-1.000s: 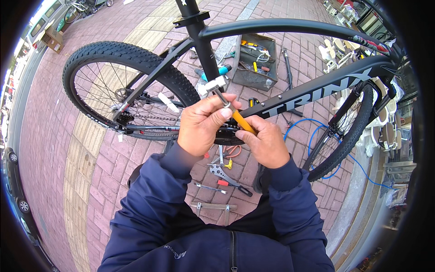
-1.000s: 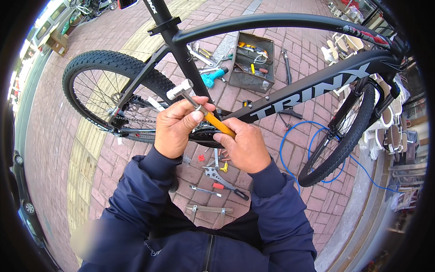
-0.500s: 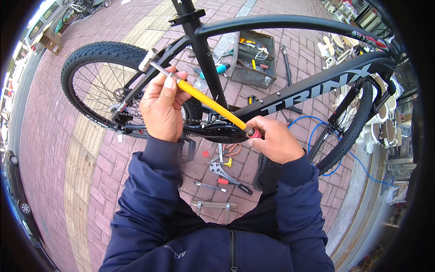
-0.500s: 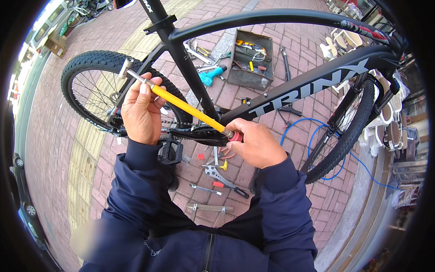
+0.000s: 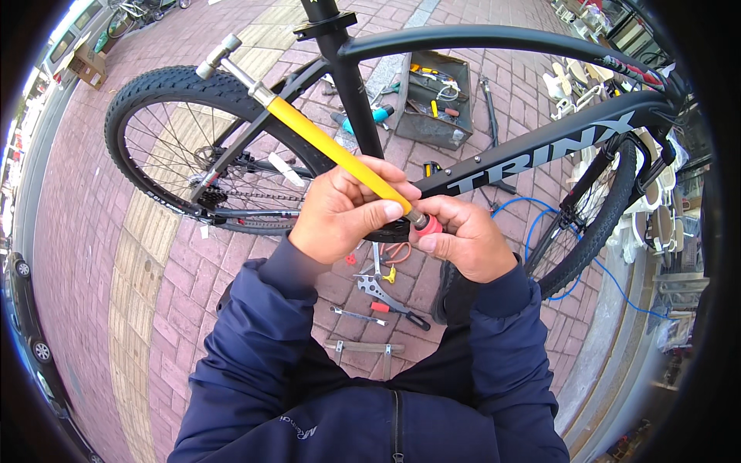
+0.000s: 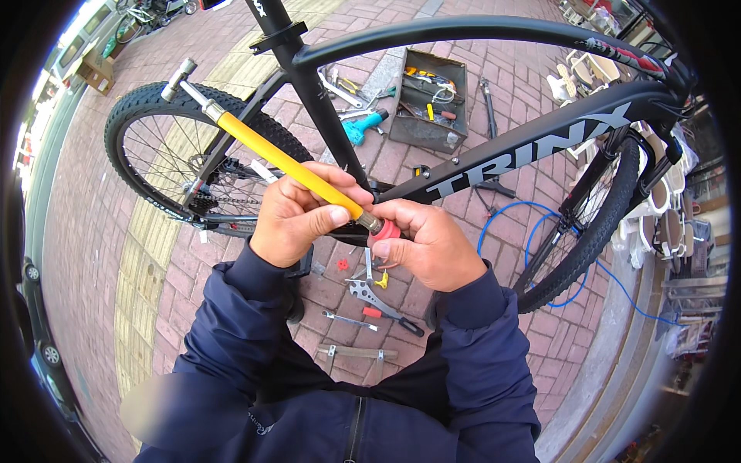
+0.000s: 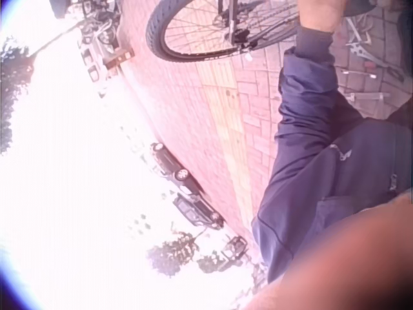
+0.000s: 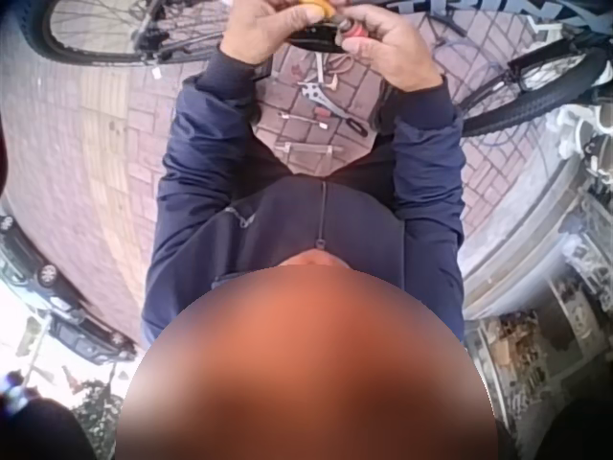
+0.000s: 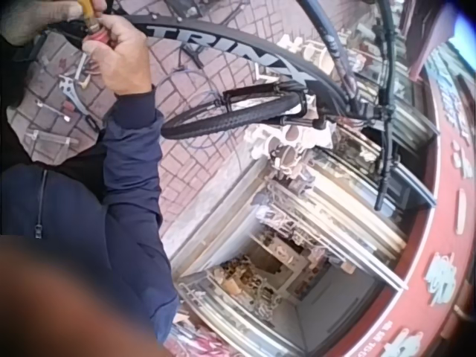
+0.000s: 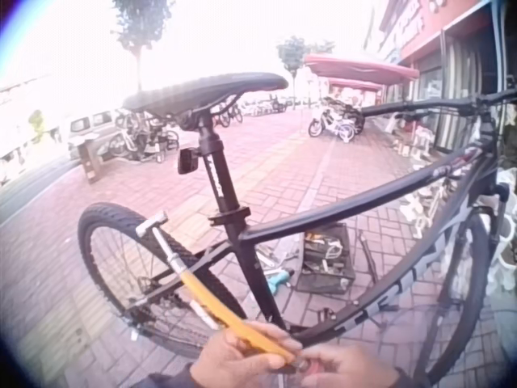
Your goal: The person adjusts the bicycle seat height using a hex key, then rotates the pedals and rear wheel by hand. They assemble a bicycle pump with a hose and attach it to the rear tire valve, preparing to inflate the tire.
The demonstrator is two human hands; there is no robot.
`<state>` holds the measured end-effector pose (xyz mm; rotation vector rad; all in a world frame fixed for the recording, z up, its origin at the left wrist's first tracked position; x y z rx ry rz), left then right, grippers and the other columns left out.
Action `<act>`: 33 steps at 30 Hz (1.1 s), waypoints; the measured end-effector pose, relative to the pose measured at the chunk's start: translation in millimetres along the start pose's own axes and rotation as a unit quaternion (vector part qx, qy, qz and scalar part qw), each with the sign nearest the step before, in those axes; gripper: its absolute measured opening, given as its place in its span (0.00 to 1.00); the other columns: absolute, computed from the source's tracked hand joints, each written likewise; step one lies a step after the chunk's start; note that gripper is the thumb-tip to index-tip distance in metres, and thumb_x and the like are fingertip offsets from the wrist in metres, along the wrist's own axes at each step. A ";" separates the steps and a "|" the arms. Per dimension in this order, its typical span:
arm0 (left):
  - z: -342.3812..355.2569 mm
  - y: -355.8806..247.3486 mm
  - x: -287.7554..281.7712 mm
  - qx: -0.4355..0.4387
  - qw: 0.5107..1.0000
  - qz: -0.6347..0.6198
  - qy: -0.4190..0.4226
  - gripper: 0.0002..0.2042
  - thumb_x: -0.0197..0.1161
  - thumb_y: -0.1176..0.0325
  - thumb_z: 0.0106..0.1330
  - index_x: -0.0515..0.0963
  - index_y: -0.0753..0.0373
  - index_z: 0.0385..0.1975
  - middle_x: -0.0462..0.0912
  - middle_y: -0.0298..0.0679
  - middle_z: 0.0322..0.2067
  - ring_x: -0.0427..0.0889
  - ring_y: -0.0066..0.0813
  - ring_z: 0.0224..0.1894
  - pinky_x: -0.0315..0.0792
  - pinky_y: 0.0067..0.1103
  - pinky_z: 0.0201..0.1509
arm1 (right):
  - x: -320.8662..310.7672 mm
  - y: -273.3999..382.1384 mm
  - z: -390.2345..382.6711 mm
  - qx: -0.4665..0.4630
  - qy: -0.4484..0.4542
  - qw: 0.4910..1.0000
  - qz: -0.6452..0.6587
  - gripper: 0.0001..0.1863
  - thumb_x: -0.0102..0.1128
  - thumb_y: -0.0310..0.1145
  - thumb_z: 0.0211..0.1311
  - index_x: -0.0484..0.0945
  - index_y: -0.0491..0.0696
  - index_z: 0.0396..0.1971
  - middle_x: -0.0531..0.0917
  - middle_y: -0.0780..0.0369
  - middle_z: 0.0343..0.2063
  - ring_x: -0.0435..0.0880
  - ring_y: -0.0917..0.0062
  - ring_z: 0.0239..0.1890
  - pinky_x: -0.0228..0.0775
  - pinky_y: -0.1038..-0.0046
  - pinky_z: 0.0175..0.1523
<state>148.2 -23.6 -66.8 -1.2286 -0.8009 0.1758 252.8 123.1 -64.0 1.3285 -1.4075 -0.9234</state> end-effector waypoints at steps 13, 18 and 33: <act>1.2 -1.5 0.4 0.037 0.999 0.020 -0.008 0.15 0.66 0.82 0.67 0.73 0.66 0.51 0.86 0.48 0.46 0.87 0.35 0.51 0.80 0.29 0.60 | -2.1 0.7 0.8 -0.007 -0.041 0.999 -0.034 0.24 0.64 0.20 0.65 0.74 0.40 0.61 0.85 0.63 0.42 0.84 0.84 0.40 0.80 0.78 0.44; 1.9 -2.5 -1.0 0.052 0.998 0.018 -0.009 0.15 0.66 0.80 0.67 0.73 0.65 0.52 0.86 0.47 0.46 0.87 0.34 0.52 0.79 0.29 0.61 | -2.6 1.3 1.1 -0.037 -0.056 0.995 -0.078 0.23 0.65 0.21 0.64 0.75 0.41 0.59 0.86 0.62 0.41 0.84 0.83 0.40 0.80 0.77 0.44; 2.2 -0.3 -2.9 0.039 0.998 0.036 -0.021 0.18 0.63 0.88 0.65 0.72 0.66 0.52 0.85 0.46 0.47 0.86 0.30 0.51 0.81 0.23 0.58 | -0.7 19.4 -1.6 -0.170 -0.184 0.919 -0.304 0.24 0.74 0.22 0.50 0.82 0.45 0.50 0.88 0.58 0.42 0.88 0.70 0.42 0.78 0.72 0.50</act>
Point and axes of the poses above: each hand's wrist, its own z-axis towards the middle knuckle, its own x-axis out of the palm, y = z × x, the point moved 6 cm from there along z, towards the middle knuckle
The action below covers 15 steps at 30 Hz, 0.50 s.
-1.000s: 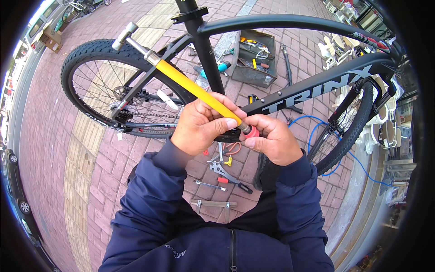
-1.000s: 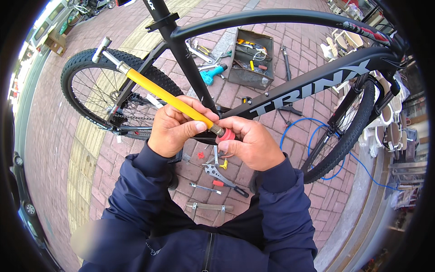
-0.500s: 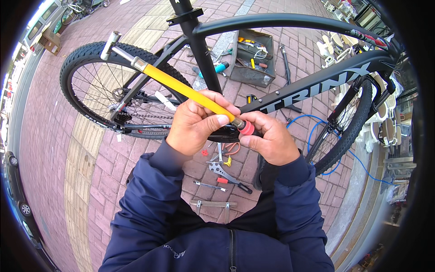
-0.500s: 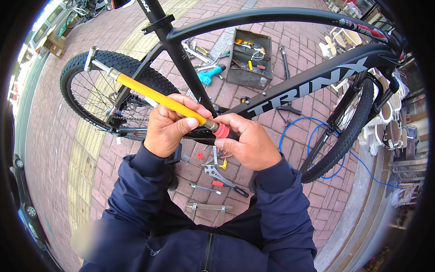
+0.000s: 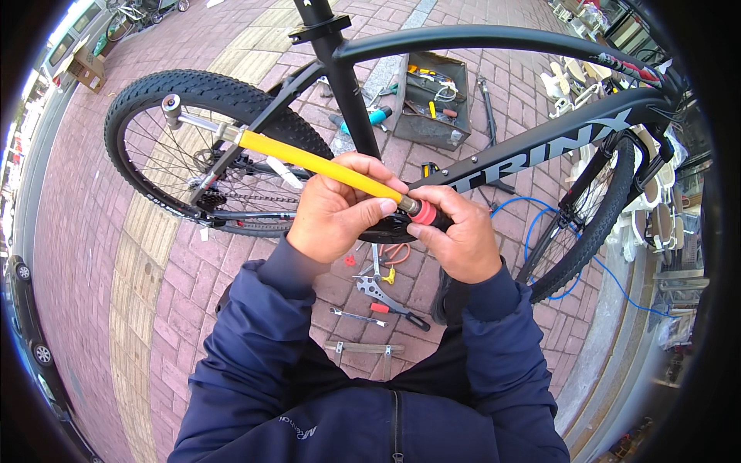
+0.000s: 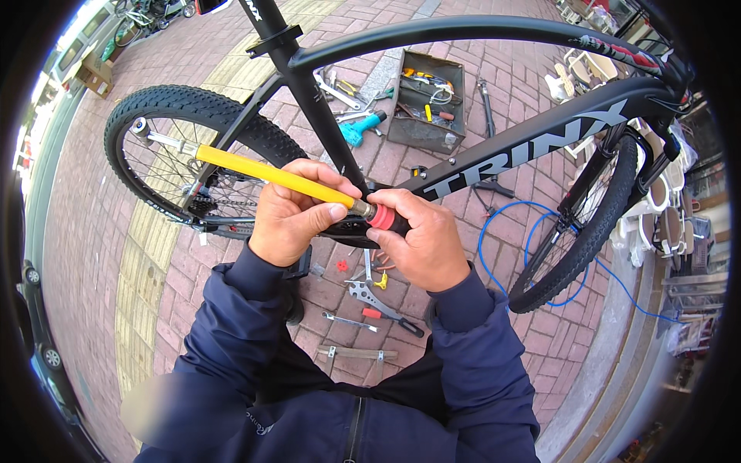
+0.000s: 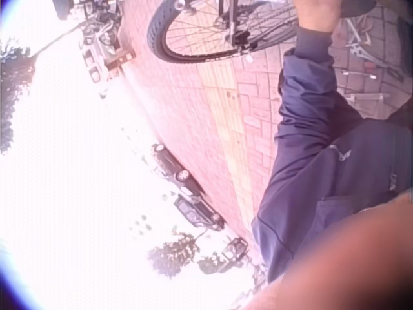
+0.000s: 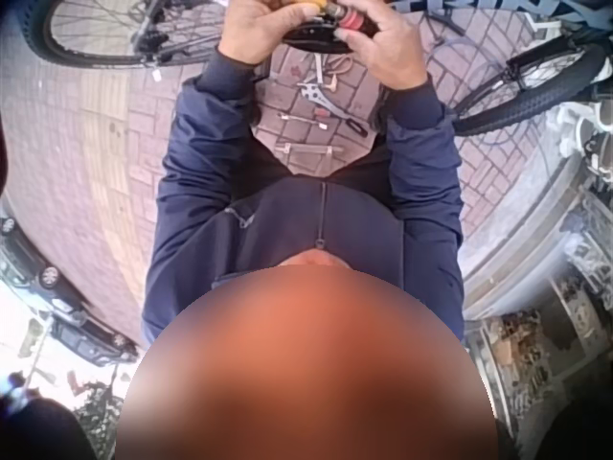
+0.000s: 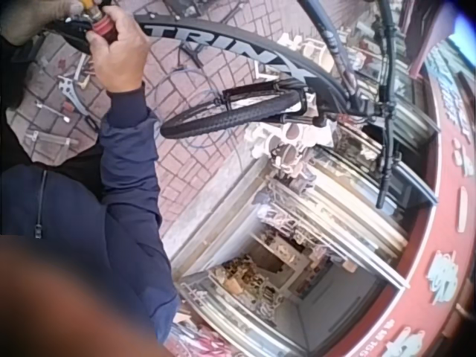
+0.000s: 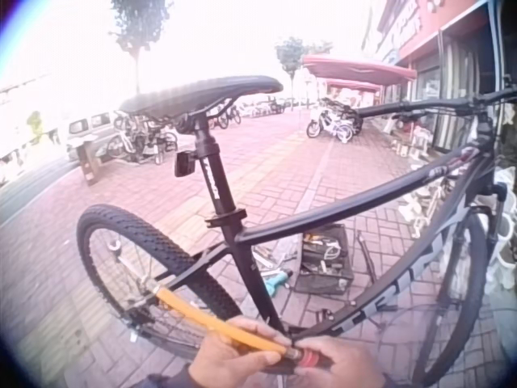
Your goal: The person adjusts the bicycle seat height using a hex key, then rotates the pedals and rear wheel by hand. They assemble a bicycle pump with a hose and attach it to the rear tire valve, preparing to inflate the tire.
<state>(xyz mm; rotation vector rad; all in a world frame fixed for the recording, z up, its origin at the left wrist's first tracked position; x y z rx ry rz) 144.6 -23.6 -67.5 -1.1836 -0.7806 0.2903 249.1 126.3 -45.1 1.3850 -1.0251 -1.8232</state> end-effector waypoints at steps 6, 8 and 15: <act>-1.4 -0.7 1.0 0.005 1.000 -0.007 0.002 0.18 0.67 0.87 0.63 0.73 0.64 0.51 0.85 0.47 0.46 0.86 0.32 0.51 0.81 0.25 0.58 | 1.2 5.1 1.3 -0.054 -0.007 0.998 -0.035 0.23 0.74 0.24 0.51 0.81 0.45 0.50 0.87 0.55 0.38 0.89 0.64 0.38 0.79 0.70 0.45; -1.8 -1.6 1.5 0.013 1.000 0.005 0.007 0.18 0.66 0.87 0.63 0.74 0.64 0.50 0.85 0.46 0.46 0.86 0.32 0.51 0.81 0.25 0.58 | 1.4 5.6 1.1 -0.056 -0.004 0.998 -0.035 0.23 0.75 0.26 0.52 0.81 0.44 0.50 0.87 0.55 0.38 0.89 0.63 0.38 0.79 0.69 0.45; -2.7 -0.7 0.4 0.012 1.000 -0.022 -0.002 0.18 0.67 0.87 0.63 0.74 0.65 0.50 0.85 0.46 0.45 0.87 0.32 0.50 0.81 0.26 0.58 | 8.1 11.9 2.4 -0.103 -0.020 0.994 -0.022 0.23 0.75 0.41 0.59 0.80 0.46 0.50 0.85 0.56 0.32 0.86 0.61 0.32 0.77 0.68 0.38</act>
Point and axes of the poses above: each hand's wrist, its own z-axis towards the middle knuckle, its own x-axis out of the palm, y = z × x, the point moved 6 cm from there along z, towards the middle knuckle
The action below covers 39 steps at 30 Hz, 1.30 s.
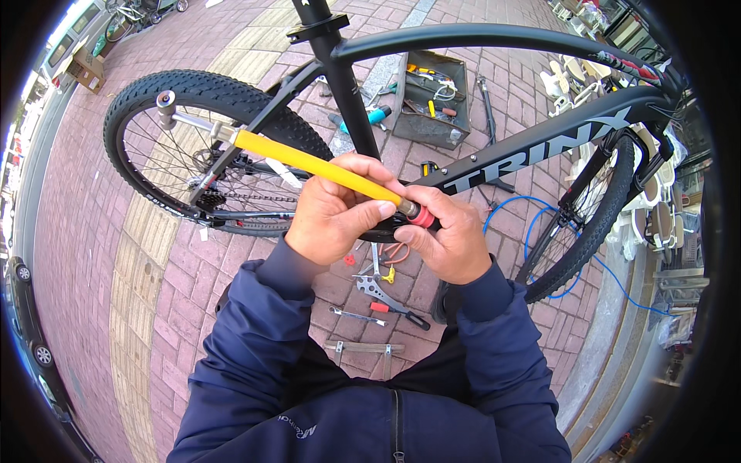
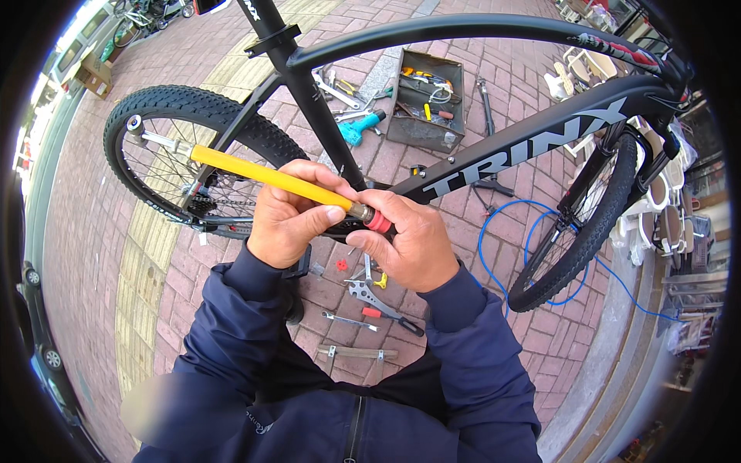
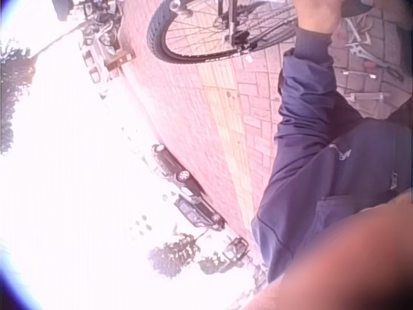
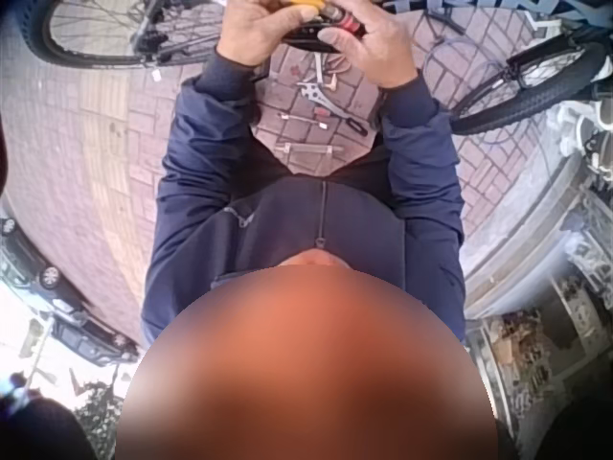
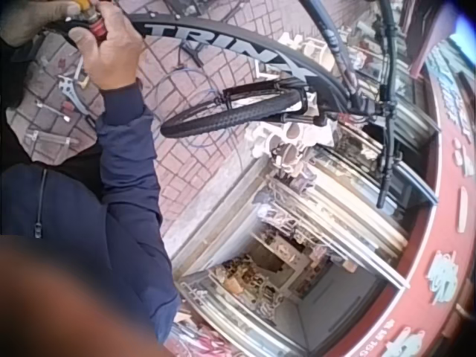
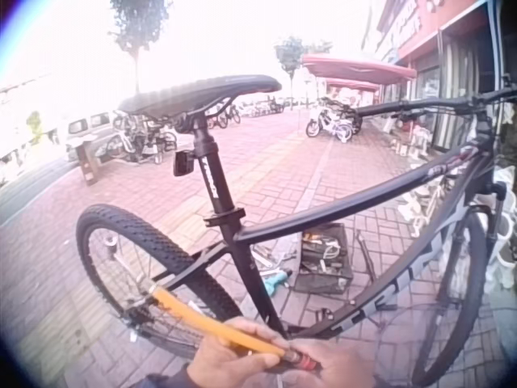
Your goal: The person adjusts the bicycle seat height using a hex key, then rotates the pedals and rear wheel by hand. They assemble a bicycle pump with a hose and attach it to the rear tire valve, preparing to inflate the tire.
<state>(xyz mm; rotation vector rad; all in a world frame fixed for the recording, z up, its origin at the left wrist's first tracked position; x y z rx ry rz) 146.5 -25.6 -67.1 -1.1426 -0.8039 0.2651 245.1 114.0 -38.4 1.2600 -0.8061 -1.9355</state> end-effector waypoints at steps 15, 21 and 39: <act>-3.7 -15.5 -7.8 0.024 0.999 0.002 -0.023 0.14 0.68 0.80 0.65 0.75 0.66 0.49 0.84 0.45 0.44 0.86 0.31 0.47 0.82 0.26 0.55 | 21.1 7.4 -4.1 0.032 0.003 0.995 -0.092 0.15 0.70 0.34 0.63 0.73 0.46 0.42 0.82 0.55 0.26 0.85 0.57 0.28 0.75 0.62 0.32; 3.1 -28.3 -32.0 0.083 0.993 -0.052 -0.062 0.10 0.65 0.75 0.71 0.78 0.66 0.49 0.87 0.44 0.43 0.86 0.25 0.43 0.79 0.21 0.52 | 32.1 12.4 -8.7 0.031 0.027 0.996 -0.082 0.17 0.71 0.36 0.63 0.72 0.46 0.42 0.83 0.54 0.25 0.85 0.57 0.28 0.76 0.60 0.33; -12.3 4.2 17.6 0.020 0.996 -0.062 0.057 0.14 0.51 0.88 0.54 0.74 0.65 0.37 0.80 0.42 0.36 0.81 0.30 0.41 0.77 0.26 0.51 | -14.3 9.8 -11.7 -0.042 -0.108 0.992 0.041 0.14 0.78 0.28 0.54 0.76 0.48 0.27 0.80 0.65 0.20 0.79 0.79 0.20 0.69 0.77 0.26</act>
Point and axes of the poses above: each hand's wrist, its own z-axis towards the middle knuckle, its own x-axis out of the palm, y = z × x, the point moved 6 cm from there along z, towards the middle knuckle
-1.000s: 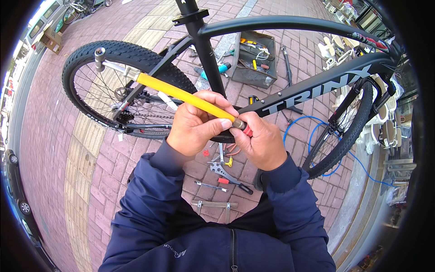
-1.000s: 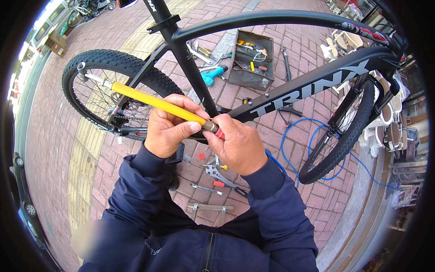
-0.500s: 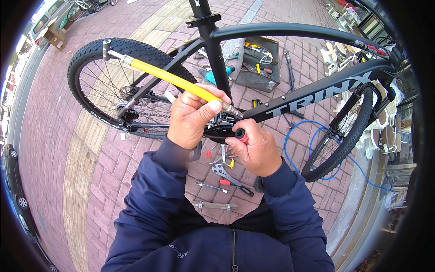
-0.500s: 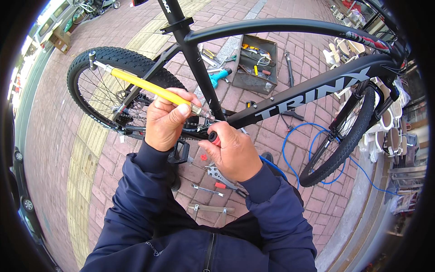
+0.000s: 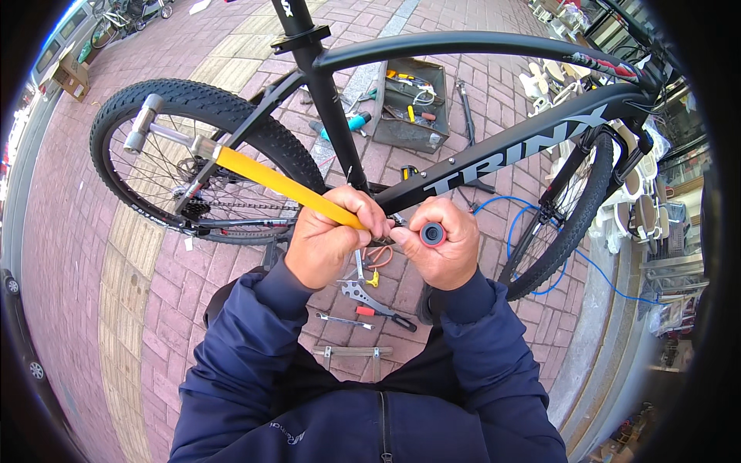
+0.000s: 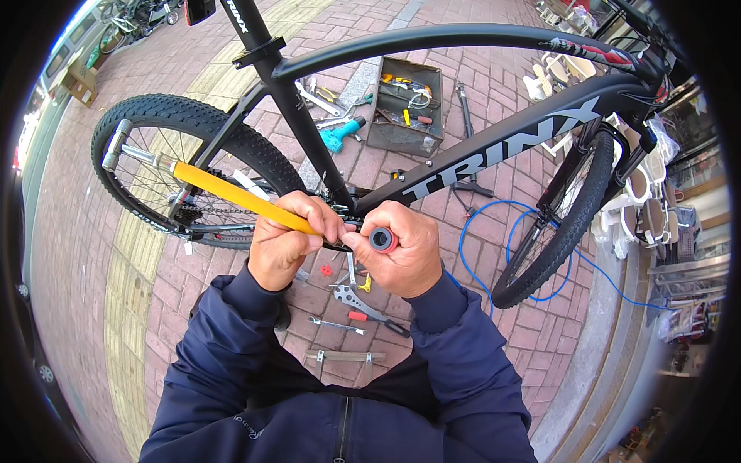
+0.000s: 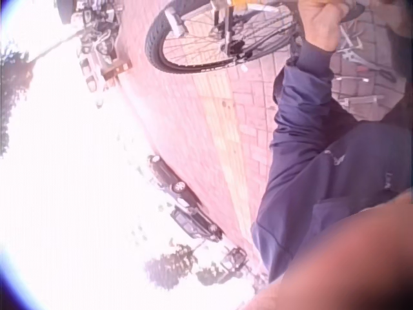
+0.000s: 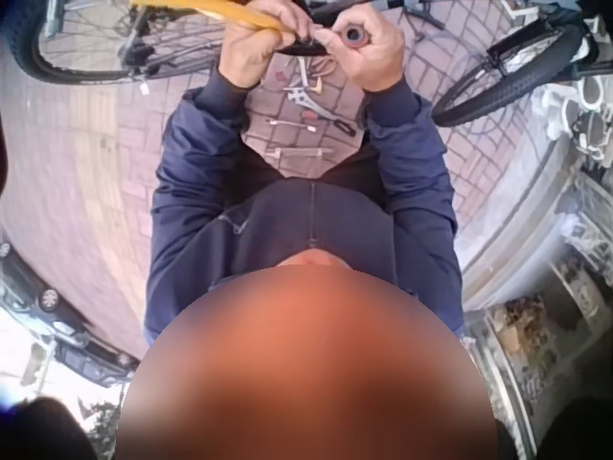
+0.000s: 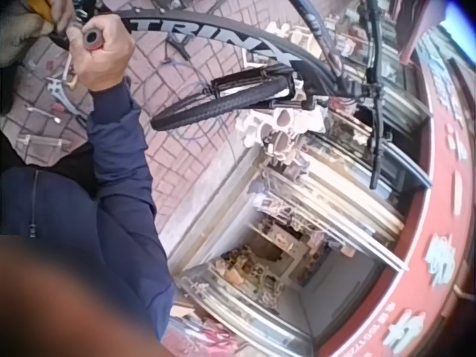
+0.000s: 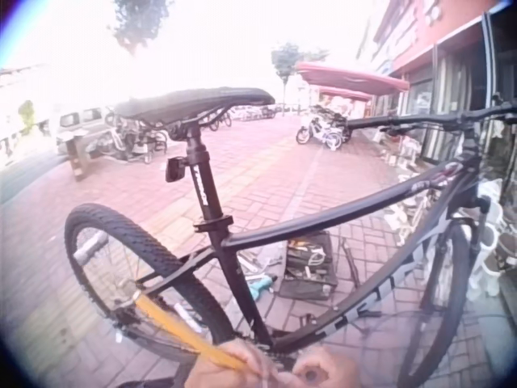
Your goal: The person adjusts the bicycle seat height using a hex key, then rotates the pedals and rear wheel by hand. They assemble a bicycle pump with a hose and attach it to the rear tire valve, preparing to inflate the tire.
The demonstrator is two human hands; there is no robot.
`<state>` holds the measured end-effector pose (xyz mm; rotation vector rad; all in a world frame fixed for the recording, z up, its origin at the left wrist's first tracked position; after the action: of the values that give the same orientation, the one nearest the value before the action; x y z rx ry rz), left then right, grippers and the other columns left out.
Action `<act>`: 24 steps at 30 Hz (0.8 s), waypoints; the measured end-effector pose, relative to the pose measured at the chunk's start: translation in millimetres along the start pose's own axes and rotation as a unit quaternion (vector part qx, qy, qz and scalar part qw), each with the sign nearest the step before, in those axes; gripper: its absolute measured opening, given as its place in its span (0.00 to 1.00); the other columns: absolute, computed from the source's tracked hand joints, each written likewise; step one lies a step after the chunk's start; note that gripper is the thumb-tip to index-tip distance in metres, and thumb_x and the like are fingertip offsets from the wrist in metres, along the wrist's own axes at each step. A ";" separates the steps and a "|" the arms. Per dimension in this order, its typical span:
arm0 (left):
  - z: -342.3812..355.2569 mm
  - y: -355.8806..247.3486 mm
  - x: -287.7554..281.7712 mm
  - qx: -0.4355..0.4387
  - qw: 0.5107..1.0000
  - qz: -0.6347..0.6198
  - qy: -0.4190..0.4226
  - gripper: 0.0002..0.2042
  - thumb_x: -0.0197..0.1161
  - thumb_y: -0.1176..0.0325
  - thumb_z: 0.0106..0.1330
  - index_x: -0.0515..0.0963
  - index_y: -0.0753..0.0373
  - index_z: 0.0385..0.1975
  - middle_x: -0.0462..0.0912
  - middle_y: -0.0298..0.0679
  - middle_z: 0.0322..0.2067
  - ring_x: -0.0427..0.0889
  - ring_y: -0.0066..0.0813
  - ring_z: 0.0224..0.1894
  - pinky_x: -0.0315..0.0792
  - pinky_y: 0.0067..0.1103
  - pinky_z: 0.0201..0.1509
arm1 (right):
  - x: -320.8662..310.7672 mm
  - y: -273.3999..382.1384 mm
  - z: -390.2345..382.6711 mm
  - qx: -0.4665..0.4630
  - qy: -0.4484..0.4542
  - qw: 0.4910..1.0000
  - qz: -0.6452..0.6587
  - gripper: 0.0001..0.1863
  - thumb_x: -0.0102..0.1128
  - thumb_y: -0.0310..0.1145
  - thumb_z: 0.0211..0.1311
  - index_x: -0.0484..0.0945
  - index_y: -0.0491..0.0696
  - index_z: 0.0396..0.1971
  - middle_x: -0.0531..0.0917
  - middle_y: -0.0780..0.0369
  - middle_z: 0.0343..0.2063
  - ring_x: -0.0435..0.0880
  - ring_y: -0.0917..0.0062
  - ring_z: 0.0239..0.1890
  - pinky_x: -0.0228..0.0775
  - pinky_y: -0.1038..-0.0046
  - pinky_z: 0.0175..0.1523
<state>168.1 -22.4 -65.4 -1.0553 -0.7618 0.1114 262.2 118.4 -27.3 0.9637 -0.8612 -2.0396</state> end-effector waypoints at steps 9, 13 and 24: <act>-6.5 13.8 10.4 -0.050 0.999 -0.014 -0.009 0.14 0.49 0.89 0.59 0.76 0.66 0.39 0.80 0.42 0.38 0.76 0.23 0.34 0.74 0.22 0.37 | -8.5 4.8 -3.2 -0.059 0.002 0.998 0.032 0.16 0.79 0.32 0.53 0.76 0.48 0.27 0.79 0.62 0.21 0.79 0.73 0.20 0.67 0.74 0.26; -4.9 11.6 8.4 -0.031 0.999 0.034 -0.021 0.14 0.50 0.89 0.57 0.77 0.66 0.38 0.81 0.41 0.39 0.80 0.25 0.40 0.77 0.22 0.44 | -7.5 7.5 -2.0 -0.091 0.026 0.995 0.041 0.17 0.77 0.41 0.59 0.78 0.46 0.34 0.80 0.61 0.24 0.78 0.74 0.21 0.68 0.75 0.27; -2.5 7.6 1.1 -0.044 0.997 0.050 -0.038 0.13 0.50 0.88 0.55 0.78 0.67 0.35 0.83 0.40 0.37 0.82 0.26 0.42 0.76 0.22 0.49 | 3.7 6.0 -4.1 -0.020 0.066 0.997 -0.019 0.20 0.67 0.46 0.69 0.75 0.45 0.47 0.81 0.61 0.28 0.77 0.75 0.21 0.69 0.75 0.29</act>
<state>172.5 -19.9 -71.8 -1.1788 -0.7890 0.2068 265.8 111.3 -25.9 1.0861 -0.7358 -1.9926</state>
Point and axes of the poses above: each hand's wrist, its own z-axis towards the middle knuckle, its own x-axis out of the palm, y = z × x, the point moved 6 cm from there along z, towards the middle knuckle
